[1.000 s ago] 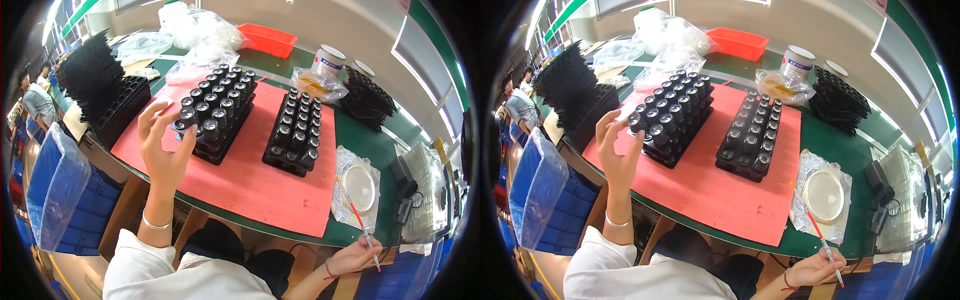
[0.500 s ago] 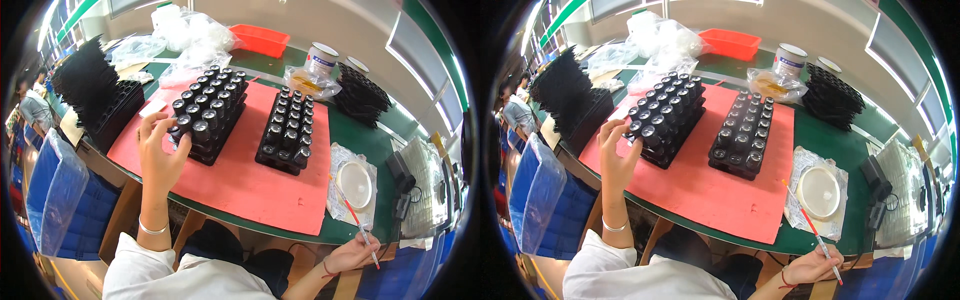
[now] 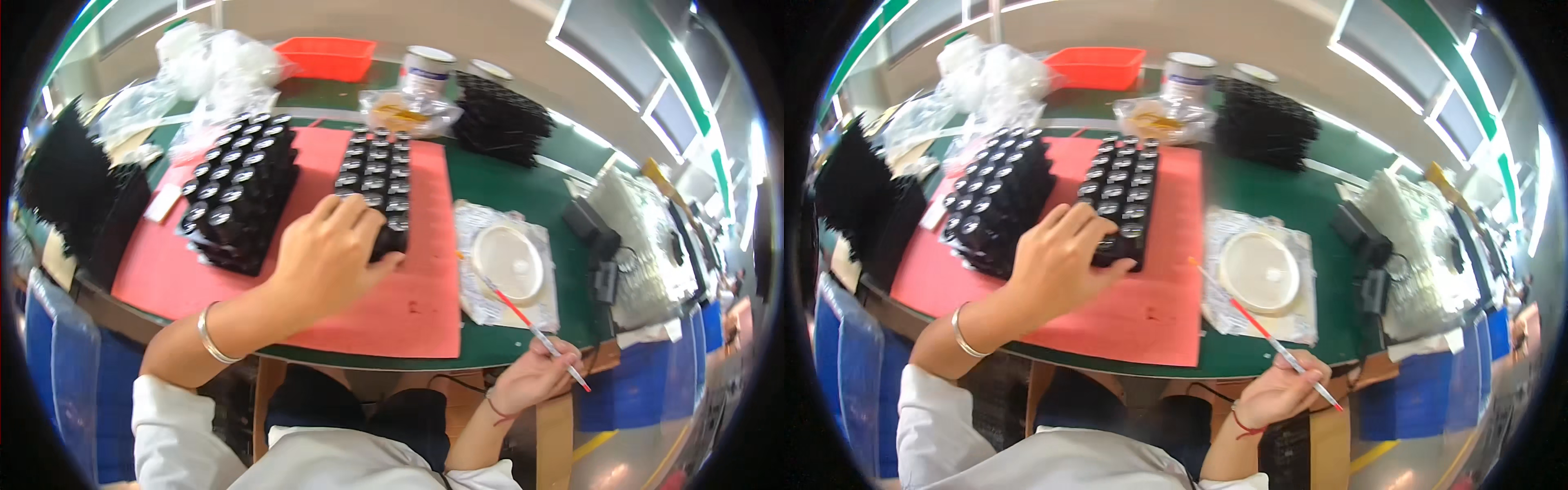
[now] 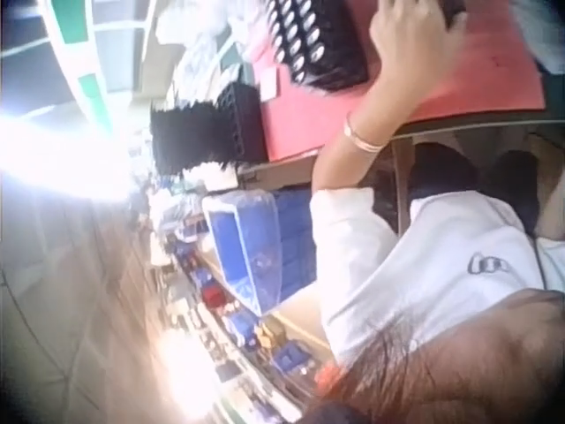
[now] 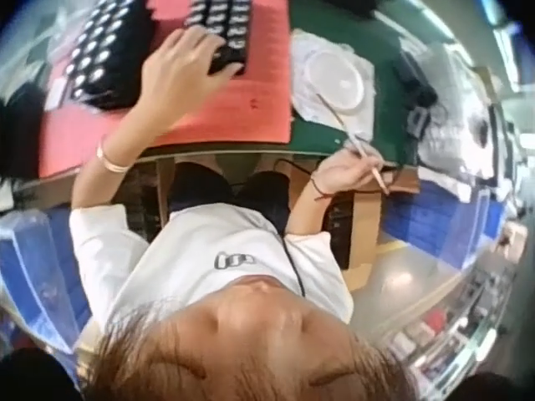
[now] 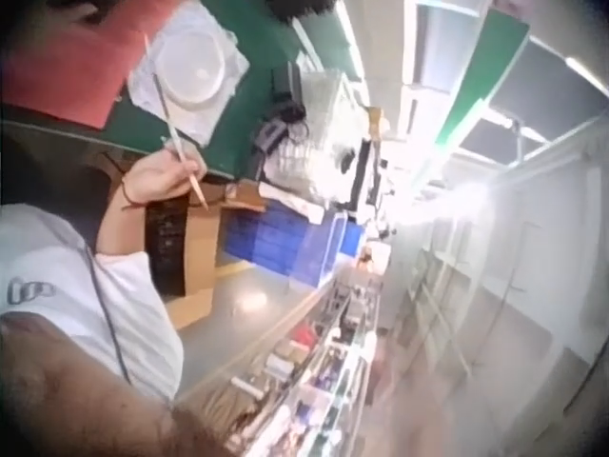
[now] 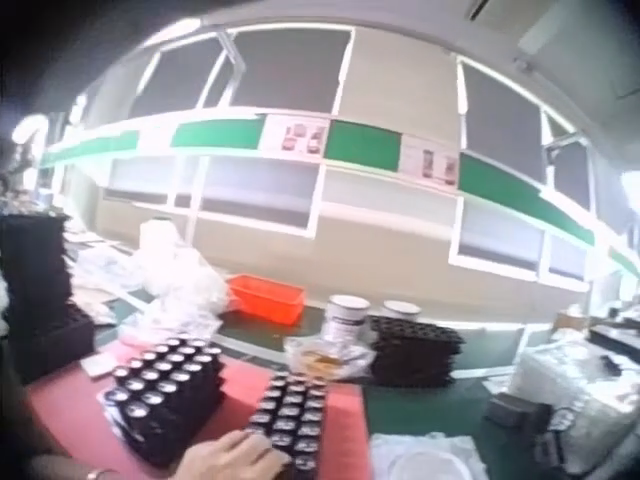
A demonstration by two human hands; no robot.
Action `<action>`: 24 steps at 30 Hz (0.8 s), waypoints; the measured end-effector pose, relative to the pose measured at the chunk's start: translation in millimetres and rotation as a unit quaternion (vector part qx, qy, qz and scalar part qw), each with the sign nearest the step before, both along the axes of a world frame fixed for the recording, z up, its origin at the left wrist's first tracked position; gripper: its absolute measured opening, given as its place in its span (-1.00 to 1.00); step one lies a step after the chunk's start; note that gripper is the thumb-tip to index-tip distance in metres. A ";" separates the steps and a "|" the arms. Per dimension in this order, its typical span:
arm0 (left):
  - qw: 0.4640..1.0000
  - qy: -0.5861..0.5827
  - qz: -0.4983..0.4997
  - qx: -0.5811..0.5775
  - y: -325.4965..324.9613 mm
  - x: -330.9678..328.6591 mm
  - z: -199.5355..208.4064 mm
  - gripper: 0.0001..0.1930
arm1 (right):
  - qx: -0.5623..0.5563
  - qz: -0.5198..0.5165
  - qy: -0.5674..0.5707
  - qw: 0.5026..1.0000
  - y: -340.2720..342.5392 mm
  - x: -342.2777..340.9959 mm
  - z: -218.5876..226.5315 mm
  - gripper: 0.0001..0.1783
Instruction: Applying adhesive to small cylindrical components and organizing them into grid-style trays on an assembly line.
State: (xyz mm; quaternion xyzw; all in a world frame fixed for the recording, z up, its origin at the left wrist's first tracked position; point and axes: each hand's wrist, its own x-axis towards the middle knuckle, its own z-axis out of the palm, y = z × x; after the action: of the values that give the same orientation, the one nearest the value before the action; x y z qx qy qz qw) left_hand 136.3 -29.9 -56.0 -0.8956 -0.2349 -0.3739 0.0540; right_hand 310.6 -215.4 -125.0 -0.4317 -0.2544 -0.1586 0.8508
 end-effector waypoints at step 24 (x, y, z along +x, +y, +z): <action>0.887 -0.034 -0.333 -0.319 -13.1 6.6 -20.3 -0.69 | -0.208 -0.196 -0.210 0.935 -35.1 18.6 -0.2 -0.70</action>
State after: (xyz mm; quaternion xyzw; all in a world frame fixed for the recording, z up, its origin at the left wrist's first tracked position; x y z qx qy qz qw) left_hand 142.9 -43.0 -76.3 -0.8768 -0.0318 -0.3050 -0.3703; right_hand 329.2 -250.5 -125.2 -0.5970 -0.3654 -0.3527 0.6211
